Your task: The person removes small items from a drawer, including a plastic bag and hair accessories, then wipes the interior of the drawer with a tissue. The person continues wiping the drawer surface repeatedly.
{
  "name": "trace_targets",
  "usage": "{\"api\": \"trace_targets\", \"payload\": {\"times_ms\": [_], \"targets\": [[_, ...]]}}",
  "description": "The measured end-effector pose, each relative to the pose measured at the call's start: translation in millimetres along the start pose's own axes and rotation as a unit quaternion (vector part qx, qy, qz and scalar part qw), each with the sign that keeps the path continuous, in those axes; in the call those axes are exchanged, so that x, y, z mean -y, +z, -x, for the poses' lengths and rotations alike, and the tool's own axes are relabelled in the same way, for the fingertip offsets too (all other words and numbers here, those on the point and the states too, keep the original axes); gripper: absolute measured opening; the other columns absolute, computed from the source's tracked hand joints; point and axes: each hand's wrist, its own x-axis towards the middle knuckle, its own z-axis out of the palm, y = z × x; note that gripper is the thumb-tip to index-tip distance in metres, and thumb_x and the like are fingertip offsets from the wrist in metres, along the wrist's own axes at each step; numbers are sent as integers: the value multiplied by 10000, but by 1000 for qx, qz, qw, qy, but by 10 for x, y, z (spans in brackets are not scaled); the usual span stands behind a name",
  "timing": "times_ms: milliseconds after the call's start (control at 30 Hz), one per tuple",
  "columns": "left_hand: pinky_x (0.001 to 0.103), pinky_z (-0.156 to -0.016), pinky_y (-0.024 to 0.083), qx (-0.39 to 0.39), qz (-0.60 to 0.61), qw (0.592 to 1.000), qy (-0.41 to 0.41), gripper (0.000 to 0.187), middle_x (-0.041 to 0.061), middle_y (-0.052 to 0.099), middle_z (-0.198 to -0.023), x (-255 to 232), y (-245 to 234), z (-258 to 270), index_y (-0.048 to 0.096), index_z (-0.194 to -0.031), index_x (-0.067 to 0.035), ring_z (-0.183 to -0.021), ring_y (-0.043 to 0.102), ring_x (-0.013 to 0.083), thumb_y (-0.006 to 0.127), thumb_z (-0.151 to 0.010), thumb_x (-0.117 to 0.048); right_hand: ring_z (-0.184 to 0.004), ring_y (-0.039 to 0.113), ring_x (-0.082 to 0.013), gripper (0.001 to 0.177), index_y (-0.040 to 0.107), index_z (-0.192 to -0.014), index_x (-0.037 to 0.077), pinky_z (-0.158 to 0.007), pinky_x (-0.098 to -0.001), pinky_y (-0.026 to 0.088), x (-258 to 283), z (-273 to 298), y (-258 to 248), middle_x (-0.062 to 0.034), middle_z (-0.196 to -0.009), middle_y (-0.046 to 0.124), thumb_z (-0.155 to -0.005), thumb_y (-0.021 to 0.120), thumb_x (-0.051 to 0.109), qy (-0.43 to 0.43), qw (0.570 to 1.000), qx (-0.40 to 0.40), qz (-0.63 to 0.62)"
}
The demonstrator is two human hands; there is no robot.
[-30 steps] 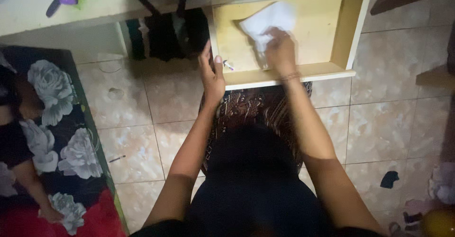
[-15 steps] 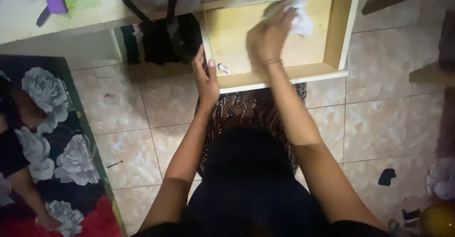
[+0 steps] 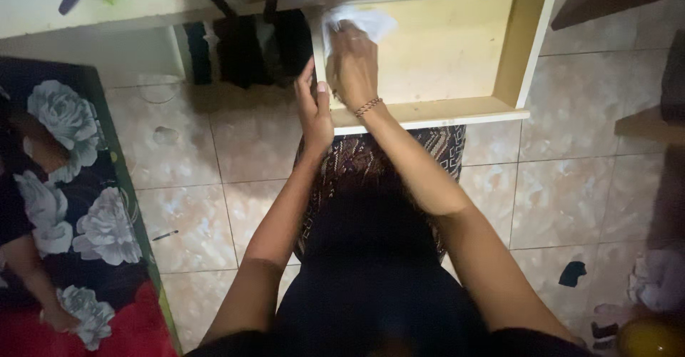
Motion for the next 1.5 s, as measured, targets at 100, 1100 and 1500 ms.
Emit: {"api": "trace_targets", "payload": {"times_ms": [100, 1100, 1500], "targets": [[452, -1281, 299, 1, -16, 1000, 12, 496, 199, 411, -1602, 10, -18, 35, 370, -1554, -10, -1509, 398, 326, 379, -1137, -277, -1134, 602, -352, 277, 650, -1204, -13, -959, -443, 518, 0, 1, -30, -151, -1291, 627, -929, 673, 15, -19, 997, 60, -34], [449, -1266, 345, 22, -24, 999, 18, 513, 187, 387, -1609, 92, -48, 25, 335, -1571, -26, -1496, 433, 338, 374, -1152, -320, -1324, 569, -293, 296, 687, -1136, 43, -1072, -405, 510, -289, 63, -580, -154, -1385, 628, -890, 545, -38, -41, 888, 457, -32], [466, -1287, 316, 16, -61, 998, 21, 546, 191, 404, -1614, 110, -46, 40, 341, -1577, -39, -1512, 419, 321, 352, -1153, -383, -1151, 666, -239, 225, 754, -1150, 118, -1059, -393, 556, -582, 139, -624, -113, -1215, 712, -934, 695, 90, 60, 836, 544, 32]]}}
